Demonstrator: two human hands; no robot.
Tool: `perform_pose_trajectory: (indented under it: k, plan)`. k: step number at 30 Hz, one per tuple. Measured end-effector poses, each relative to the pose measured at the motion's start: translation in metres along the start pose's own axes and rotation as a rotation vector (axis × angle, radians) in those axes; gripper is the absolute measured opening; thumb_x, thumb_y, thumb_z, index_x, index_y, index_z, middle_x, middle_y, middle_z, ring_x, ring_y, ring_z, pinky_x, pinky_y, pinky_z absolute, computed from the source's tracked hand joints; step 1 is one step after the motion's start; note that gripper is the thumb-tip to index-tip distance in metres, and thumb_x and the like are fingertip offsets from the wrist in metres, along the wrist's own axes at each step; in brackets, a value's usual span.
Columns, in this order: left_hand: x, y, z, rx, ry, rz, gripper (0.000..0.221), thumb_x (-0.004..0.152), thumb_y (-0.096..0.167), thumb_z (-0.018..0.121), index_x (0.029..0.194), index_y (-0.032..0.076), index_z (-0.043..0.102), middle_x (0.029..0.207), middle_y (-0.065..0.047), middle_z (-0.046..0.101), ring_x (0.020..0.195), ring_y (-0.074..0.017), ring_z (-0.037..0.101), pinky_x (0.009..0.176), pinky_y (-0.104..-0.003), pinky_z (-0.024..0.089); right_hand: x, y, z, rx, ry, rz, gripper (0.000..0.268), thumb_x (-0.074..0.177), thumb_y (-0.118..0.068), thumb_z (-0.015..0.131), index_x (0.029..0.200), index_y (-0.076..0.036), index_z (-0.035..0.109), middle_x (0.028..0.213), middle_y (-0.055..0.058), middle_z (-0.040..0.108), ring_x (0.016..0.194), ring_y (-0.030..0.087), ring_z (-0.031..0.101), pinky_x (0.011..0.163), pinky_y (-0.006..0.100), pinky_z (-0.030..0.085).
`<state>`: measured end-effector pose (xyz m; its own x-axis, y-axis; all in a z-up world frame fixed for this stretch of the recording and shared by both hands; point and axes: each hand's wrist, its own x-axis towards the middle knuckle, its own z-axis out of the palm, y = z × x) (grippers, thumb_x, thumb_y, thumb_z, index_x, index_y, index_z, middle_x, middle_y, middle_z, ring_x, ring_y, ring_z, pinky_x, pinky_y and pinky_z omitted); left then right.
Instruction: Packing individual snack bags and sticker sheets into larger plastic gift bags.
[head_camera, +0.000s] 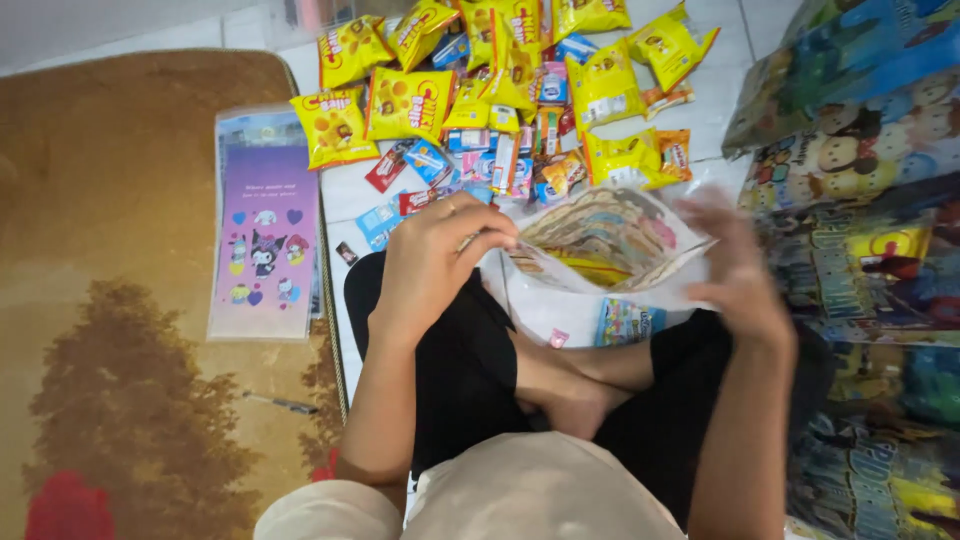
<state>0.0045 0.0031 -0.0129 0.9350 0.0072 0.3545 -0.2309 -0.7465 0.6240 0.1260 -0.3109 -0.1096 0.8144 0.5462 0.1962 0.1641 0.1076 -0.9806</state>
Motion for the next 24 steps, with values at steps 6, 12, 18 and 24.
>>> perform_pose_trajectory:
  k: [6,12,18,24]
  plan:
    - [0.002,-0.043,0.05,-0.229,0.352,-0.106,0.038,0.086,0.02,0.086,0.121,0.023,0.071,0.084,0.006,0.075,0.089,-0.0164,0.072,0.095,-0.033,0.054,-0.029,0.175,0.05,0.07,0.176,0.43,0.106,0.052,-0.004,0.1,0.147,0.003,0.054,0.135,0.024,0.064,0.12,0.031,0.063,0.106,0.048,0.049]
    - [-0.042,-0.13,0.136,-0.696,0.055,-0.414,0.112,0.071,0.023,0.094,0.156,-0.004,0.027,0.15,-0.034,0.043,0.148,-0.0496,0.029,0.12,-0.06,0.023,-0.042,0.236,0.046,0.084,0.413,0.461,0.064,0.068,-0.006,0.099,0.124,0.003,0.069,0.112,0.019,0.074,0.096,0.022,0.07,0.086,0.038,0.059]
    - [-0.076,-0.195,0.243,-0.552,-0.277,-0.565,0.106,0.063,0.031,0.1,0.152,0.006,0.048,0.147,-0.024,0.056,0.143,-0.0397,0.047,0.122,-0.052,0.032,-0.018,0.179,0.049,-0.046,0.315,0.437,0.055,0.063,-0.009,0.101,0.11,0.002,0.073,0.096,0.014,0.075,0.089,0.016,0.07,0.086,0.036,0.059]
    - [-0.067,-0.19,0.254,-0.721,-0.089,-0.669,0.106,0.063,0.029,0.101,0.153,0.013,0.049,0.134,-0.019,0.066,0.131,-0.0339,0.06,0.114,-0.044,0.045,-0.005,0.146,0.066,-0.06,0.3,0.455,0.053,0.069,-0.016,0.1,0.11,0.002,0.072,0.097,0.014,0.074,0.09,0.017,0.068,0.087,0.039,0.057]
